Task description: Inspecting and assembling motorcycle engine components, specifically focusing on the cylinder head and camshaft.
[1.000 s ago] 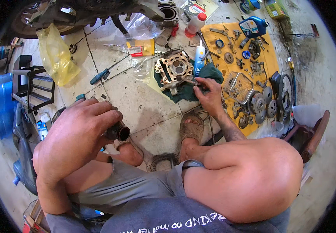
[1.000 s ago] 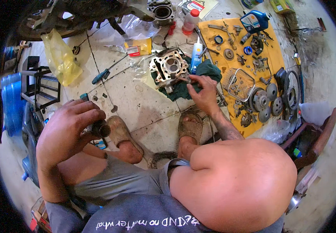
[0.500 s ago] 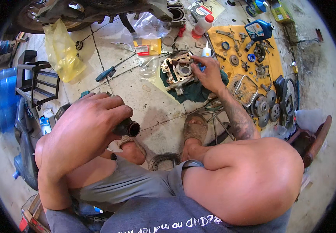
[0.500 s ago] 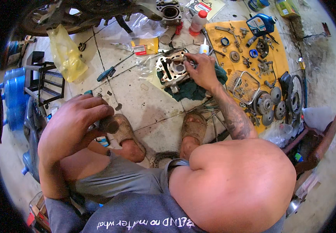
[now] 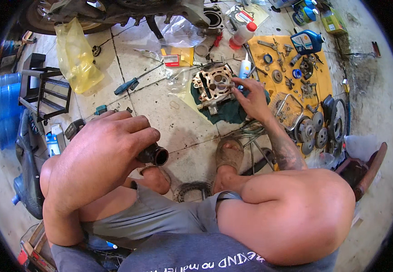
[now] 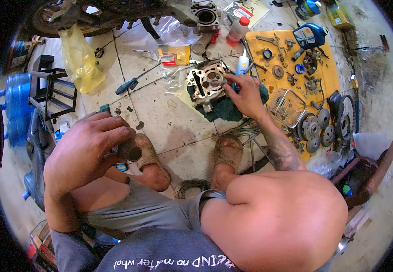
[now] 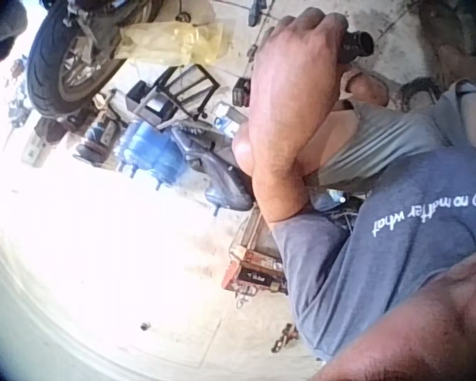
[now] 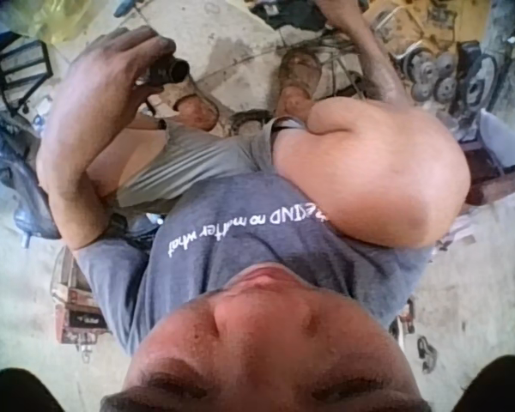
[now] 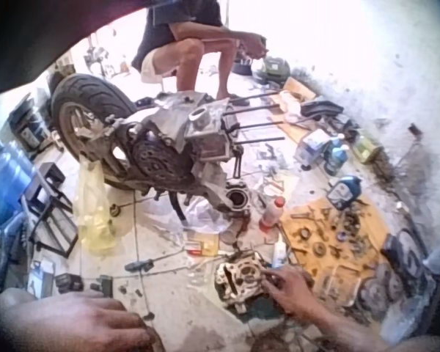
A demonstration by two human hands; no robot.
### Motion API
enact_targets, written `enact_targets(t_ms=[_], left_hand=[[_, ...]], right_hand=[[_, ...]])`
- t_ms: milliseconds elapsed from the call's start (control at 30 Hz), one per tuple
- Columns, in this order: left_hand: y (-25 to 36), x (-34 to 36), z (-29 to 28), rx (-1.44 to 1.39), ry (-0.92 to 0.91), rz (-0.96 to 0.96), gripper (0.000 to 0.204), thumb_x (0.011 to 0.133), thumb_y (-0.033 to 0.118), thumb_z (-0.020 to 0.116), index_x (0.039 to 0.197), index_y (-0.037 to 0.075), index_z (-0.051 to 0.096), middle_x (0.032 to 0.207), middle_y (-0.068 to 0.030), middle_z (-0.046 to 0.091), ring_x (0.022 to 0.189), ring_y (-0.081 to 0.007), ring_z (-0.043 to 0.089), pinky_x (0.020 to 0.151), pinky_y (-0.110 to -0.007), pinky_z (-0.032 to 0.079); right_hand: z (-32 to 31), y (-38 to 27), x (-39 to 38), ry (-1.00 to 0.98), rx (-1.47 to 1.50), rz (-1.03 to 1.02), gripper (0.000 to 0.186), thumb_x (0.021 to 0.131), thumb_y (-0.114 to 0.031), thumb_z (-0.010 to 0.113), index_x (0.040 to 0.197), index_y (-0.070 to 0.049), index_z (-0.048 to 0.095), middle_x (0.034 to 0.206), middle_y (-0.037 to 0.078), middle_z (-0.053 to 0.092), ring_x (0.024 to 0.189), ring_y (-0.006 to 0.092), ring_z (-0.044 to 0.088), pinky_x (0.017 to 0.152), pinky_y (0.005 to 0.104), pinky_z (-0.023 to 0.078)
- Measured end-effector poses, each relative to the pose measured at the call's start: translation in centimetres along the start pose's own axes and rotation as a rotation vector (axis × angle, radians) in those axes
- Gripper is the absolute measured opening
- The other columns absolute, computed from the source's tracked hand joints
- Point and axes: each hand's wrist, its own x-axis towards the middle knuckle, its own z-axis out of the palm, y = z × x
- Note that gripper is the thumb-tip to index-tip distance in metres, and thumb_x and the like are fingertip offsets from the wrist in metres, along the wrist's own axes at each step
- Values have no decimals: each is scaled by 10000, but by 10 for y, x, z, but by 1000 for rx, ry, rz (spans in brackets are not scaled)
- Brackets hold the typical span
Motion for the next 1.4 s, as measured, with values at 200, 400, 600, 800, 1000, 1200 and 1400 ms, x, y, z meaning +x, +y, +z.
enact_targets(t_ms=[200, 400, 600, 800, 1000, 1200, 1400], left_hand=[[0, 2, 1, 0, -25, -6, 417, 701, 102, 793, 1098, 65, 674, 989, -103, 657, 988, -353, 629, 866, -456, 524], [-2, -1, 3, 3, 5, -24, 416, 695, 96, 794, 1092, 67, 675, 996, -99, 663, 991, -352, 633, 868, -455, 527], [0, 3, 1, 1, -13, -16, 412, 697, 102, 800, 1088, 68, 674, 1003, -93, 669, 994, -348, 635, 868, -452, 527], [2, 1, 0, 15, -6, -21, 409, 704, 111, 806, 1088, 64, 674, 995, -92, 665, 986, -341, 633, 866, -451, 523], [0, 2, 0, -2, -13, -2, 411, 695, 105, 808, 1081, 61, 675, 990, -93, 661, 986, -341, 631, 859, -451, 518], [-1, -2, 3, -2, -19, -48, 423, 685, 97, 813, 1082, 59, 674, 989, -99, 658, 992, -346, 629, 865, -453, 518], [3, 4, 0, 6, -13, -4, 426, 683, 98, 813, 1084, 56, 677, 998, -104, 658, 998, -353, 627, 869, -452, 518]], right_hand=[[22, 11, 3, 145, 206, 126, 314, 898, -201, 780, 1186, -82, 743, 938, 77, 734, 799, 191, 661, 769, 346, 515], [20, 5, 6, 239, 505, 295, 319, 926, -183, 777, 1182, -7, 704, 944, 40, 727, 819, 112, 612, 770, 288, 518], [31, -1, 8, 239, 224, 207, 318, 873, -194, 806, 1133, -40, 707, 946, 56, 746, 822, 171, 658, 759, 334, 527], [22, -6, -1, 170, 82, 49, 285, 843, -182, 807, 1091, -61, 738, 902, 75, 754, 791, 228, 693, 742, 364, 536], [21, 2, 6, 164, 233, 147, 305, 881, -201, 794, 1151, -72, 734, 941, 69, 752, 811, 196, 671, 789, 351, 529], [4, 5, -20, -93, 143, 101, 309, 880, -217, 793, 1161, -102, 739, 969, 66, 744, 892, 230, 682, 903, 377, 469], [3, 3, 16, -3, 192, 194, 315, 887, -205, 776, 1173, -82, 727, 1012, 87, 740, 947, 212, 676, 901, 378, 475]])
